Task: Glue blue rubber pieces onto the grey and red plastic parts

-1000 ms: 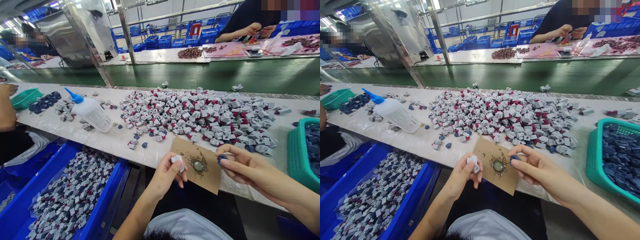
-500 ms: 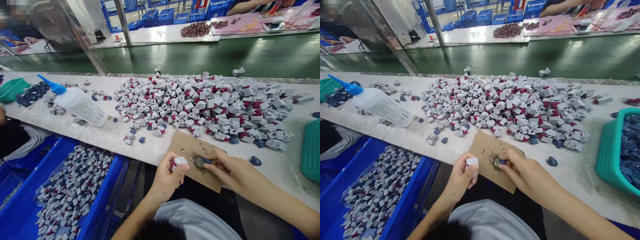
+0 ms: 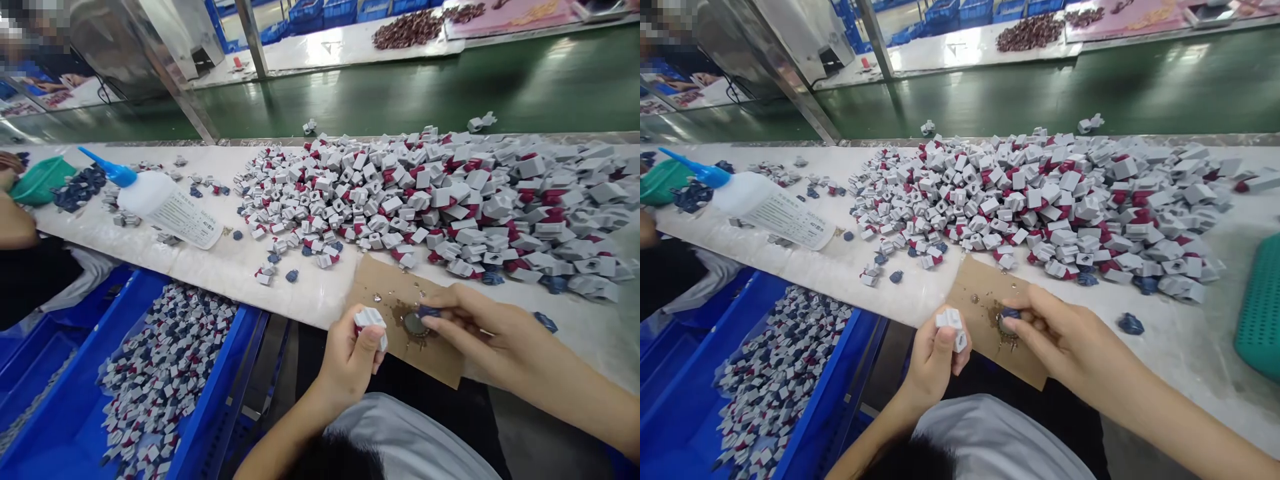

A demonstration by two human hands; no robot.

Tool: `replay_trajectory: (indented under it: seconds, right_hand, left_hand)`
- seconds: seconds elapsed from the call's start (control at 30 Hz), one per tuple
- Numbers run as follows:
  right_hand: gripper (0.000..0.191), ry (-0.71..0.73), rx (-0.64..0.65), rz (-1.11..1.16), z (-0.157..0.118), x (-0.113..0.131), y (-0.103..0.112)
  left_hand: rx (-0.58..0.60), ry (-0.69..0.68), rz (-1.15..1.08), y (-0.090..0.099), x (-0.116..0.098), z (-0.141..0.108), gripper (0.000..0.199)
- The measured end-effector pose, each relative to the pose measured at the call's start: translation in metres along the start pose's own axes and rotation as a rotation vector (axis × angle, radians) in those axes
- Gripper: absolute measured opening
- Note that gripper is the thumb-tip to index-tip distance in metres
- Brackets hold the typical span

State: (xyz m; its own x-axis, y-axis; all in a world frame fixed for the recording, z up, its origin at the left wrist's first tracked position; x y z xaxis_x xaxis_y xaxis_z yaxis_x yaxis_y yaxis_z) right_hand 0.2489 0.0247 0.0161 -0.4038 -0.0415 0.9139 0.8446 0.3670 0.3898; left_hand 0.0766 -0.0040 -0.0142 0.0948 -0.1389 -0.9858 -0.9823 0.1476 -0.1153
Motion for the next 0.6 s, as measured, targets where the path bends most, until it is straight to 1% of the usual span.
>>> replay_trajectory:
  seconds: [0.03, 0.07, 0.13, 0.2, 0.27, 0.33, 0.4, 0.5, 0.57, 0.6]
  right_hand:
    - [0.034, -0.016, -0.043, 0.104, -0.003, 0.008, 0.000]
    - [0.035, -0.034, -0.058, 0.205, -0.006, 0.015, -0.003]
    - [0.032, -0.072, -0.023, 0.354, -0.012, 0.026, -0.012]
    - [0.030, -0.107, 0.014, 0.423, -0.017, 0.033, -0.022]
    - [0.030, -0.136, -0.031, 0.460, -0.020, 0.037, -0.029]
    - [0.031, -0.153, -0.095, 0.488, -0.022, 0.038, -0.034]
    - [0.030, -0.152, -0.108, 0.485, -0.023, 0.039, -0.038]
    - [0.028, -0.115, -0.046, 0.419, -0.022, 0.041, -0.037]
    - [0.026, -0.080, 0.040, 0.342, -0.019, 0.043, -0.033]
    - [0.025, -0.072, 0.102, 0.298, -0.017, 0.043, -0.032]
  left_hand:
    - [-0.020, -0.032, 0.028, -0.001, 0.000, -0.001, 0.047]
    - [-0.039, -0.070, 0.048, -0.001, -0.001, -0.001, 0.046]
    - [-0.081, -0.159, 0.063, -0.003, -0.003, -0.002, 0.044]
    - [-0.117, -0.231, 0.064, -0.005, -0.005, -0.004, 0.041]
    - [-0.143, -0.264, 0.077, -0.006, -0.005, -0.005, 0.039]
    - [-0.156, -0.277, 0.110, -0.006, -0.006, -0.007, 0.038]
    - [-0.165, -0.282, 0.155, -0.005, -0.006, -0.008, 0.038]
    - [-0.180, -0.303, 0.231, -0.004, -0.008, -0.009, 0.037]
    - [-0.188, -0.335, 0.300, -0.004, -0.011, -0.008, 0.037]
    - [-0.189, -0.356, 0.338, -0.004, -0.014, -0.008, 0.037]
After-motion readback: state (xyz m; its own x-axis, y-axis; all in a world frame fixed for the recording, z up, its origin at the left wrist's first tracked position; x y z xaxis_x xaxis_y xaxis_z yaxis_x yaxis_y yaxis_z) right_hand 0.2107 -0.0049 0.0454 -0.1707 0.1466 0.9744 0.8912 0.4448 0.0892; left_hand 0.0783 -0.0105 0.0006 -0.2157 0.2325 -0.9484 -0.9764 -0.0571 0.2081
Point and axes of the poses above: each hand's wrist, its own z-axis towards the middle knuckle, its own y-axis out of the back of the hand, x = y × z, the point moved 4 cm from there along z, towards the middle knuckle, and after that the axes turned 10 degrees about z, right-handed, at the moved point
